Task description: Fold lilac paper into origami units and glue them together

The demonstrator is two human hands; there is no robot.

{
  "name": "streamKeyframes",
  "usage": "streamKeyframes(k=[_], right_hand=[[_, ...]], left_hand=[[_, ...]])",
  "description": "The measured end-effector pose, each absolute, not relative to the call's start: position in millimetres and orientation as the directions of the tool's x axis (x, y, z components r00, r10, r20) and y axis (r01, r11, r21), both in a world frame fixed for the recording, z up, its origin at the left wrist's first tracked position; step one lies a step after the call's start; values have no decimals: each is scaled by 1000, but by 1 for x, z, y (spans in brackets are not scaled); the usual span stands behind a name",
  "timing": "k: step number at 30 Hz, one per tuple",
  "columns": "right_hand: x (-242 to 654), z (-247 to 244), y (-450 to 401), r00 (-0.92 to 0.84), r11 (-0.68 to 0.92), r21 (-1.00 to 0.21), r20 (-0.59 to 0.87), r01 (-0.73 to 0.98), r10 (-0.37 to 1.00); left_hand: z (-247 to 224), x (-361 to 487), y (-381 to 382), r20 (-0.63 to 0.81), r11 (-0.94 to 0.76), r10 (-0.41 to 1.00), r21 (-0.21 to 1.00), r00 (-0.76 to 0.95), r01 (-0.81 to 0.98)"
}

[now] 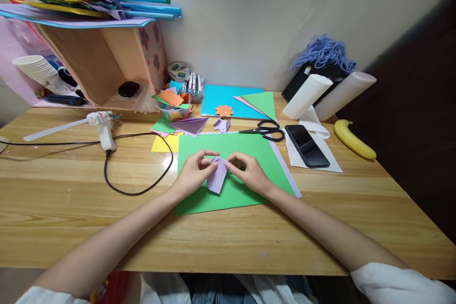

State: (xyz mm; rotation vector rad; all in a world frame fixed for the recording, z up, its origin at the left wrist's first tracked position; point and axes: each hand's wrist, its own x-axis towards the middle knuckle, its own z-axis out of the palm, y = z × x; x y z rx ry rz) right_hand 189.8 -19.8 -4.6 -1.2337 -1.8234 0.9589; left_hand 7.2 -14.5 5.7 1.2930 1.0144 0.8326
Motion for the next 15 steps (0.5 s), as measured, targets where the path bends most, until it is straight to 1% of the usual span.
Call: streamKeyframes(k=[3, 6, 11, 15], right_hand=[[189, -9, -18, -283, 173, -932, 81, 318, 956], [190, -11, -17, -283, 122, -957, 45, 261, 958], [189, -8, -18, -309, 135, -952, 46, 273, 950], [187, -5, -20, -325, 142, -951, 47, 274, 945]], left_hand=[[5, 8, -17, -82, 57, 936, 995, 343, 83], [7, 8, -19, -47, 0, 943, 990, 330, 139], [16, 10, -25, 29, -112, 948, 962, 317, 249], [20, 14, -30, 30, -132, 937, 953, 349, 274]])
